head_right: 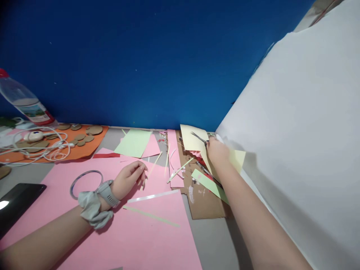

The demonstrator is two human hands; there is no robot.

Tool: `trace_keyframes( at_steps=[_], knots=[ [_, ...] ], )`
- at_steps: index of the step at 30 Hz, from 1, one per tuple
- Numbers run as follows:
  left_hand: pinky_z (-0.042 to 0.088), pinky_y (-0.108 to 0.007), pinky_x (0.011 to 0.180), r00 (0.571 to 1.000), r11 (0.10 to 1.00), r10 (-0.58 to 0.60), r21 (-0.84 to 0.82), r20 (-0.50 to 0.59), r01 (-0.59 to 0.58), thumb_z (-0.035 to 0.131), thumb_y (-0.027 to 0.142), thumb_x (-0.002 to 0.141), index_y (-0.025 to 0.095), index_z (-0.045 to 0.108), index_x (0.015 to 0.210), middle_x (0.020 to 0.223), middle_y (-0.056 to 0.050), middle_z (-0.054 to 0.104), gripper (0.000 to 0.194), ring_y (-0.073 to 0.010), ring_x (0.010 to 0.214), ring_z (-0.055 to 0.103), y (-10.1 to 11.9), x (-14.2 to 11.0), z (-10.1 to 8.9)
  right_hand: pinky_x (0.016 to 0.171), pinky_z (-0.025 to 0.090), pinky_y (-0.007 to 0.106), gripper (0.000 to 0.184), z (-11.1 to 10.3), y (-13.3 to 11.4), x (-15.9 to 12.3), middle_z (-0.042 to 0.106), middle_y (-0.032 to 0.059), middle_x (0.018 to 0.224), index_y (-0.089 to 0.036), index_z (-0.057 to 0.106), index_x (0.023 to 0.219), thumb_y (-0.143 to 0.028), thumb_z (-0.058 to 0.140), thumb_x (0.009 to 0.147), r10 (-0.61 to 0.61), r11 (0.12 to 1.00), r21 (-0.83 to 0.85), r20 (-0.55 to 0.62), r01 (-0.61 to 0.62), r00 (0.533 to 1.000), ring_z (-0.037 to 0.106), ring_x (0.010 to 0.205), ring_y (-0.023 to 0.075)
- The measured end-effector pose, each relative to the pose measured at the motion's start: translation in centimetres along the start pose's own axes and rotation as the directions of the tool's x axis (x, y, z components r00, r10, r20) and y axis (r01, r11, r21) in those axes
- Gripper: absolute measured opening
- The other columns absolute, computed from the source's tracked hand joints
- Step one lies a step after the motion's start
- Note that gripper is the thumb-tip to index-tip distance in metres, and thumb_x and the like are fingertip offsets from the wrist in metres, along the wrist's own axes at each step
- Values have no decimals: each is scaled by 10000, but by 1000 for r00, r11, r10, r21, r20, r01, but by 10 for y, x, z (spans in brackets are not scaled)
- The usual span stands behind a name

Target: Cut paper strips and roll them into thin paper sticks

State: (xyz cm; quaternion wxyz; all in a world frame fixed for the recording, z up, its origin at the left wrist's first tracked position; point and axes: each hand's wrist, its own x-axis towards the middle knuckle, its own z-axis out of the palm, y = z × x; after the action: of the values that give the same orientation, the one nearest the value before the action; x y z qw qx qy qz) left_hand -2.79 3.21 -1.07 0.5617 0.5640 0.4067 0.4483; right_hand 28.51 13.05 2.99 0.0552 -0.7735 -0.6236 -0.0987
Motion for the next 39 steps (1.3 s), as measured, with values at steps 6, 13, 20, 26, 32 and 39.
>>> trace_keyframes(
  at_steps=[6, 13, 20, 26, 32, 39],
  knots=[
    [414, -187, 355, 997, 1000, 0, -30, -78, -3, 419, 358, 875, 177, 492, 797, 507, 64, 463, 210, -73, 372, 445, -1, 1, -2, 754, 430, 332, 269, -44, -24, -41, 568, 121, 1124, -169, 503, 1117, -267, 345, 923, -226, 954, 175, -122, 245, 966, 562, 946, 240],
    [383, -160, 332, 980, 999, 25, -41, -196, -33, 426, 408, 873, 180, 496, 766, 479, 69, 428, 261, -69, 377, 390, 6, 1, -5, 784, 413, 312, 424, -38, -93, -121, 572, 66, 1081, -221, 526, 1142, 22, 429, 808, -862, 475, 390, 29, 789, 506, 503, 1004, 193],
    [364, -155, 358, 977, 999, 31, -17, -213, -35, 435, 361, 877, 180, 500, 761, 471, 69, 438, 225, -61, 372, 393, 11, 1, -6, 761, 402, 323, 132, -47, -128, -145, 562, 41, 871, -190, 578, 832, -313, 541, 862, -900, 396, 456, 21, 797, 435, 498, 853, 191],
    [372, -157, 380, 972, 999, 35, 0, -231, -36, 418, 358, 887, 177, 500, 755, 485, 63, 438, 238, -62, 396, 397, 9, 1, -6, 751, 375, 354, 127, -41, -129, -175, 559, 63, 918, -177, 546, 879, -291, 494, 890, -820, 540, 429, 75, 724, 567, 477, 841, 211],
    [380, -167, 383, 975, 999, 46, 35, -216, -39, 390, 375, 895, 184, 488, 768, 488, 67, 426, 250, -66, 386, 391, 7, 1, -6, 769, 361, 363, 130, -29, -109, -175, 549, 54, 905, -194, 527, 912, -316, 486, 893, -758, 606, 479, 104, 636, 644, 475, 864, 219],
    [433, -223, 489, 997, 984, 60, 172, -46, -51, 360, 385, 901, 183, 491, 832, 534, 57, 476, 251, -96, 440, 505, 8, -1, 0, 724, 376, 343, 130, -15, -107, -169, 547, 66, 889, -183, 522, 867, -307, 488, 891, -747, 596, 464, 23, 655, 664, 482, 824, 212]
  ],
)
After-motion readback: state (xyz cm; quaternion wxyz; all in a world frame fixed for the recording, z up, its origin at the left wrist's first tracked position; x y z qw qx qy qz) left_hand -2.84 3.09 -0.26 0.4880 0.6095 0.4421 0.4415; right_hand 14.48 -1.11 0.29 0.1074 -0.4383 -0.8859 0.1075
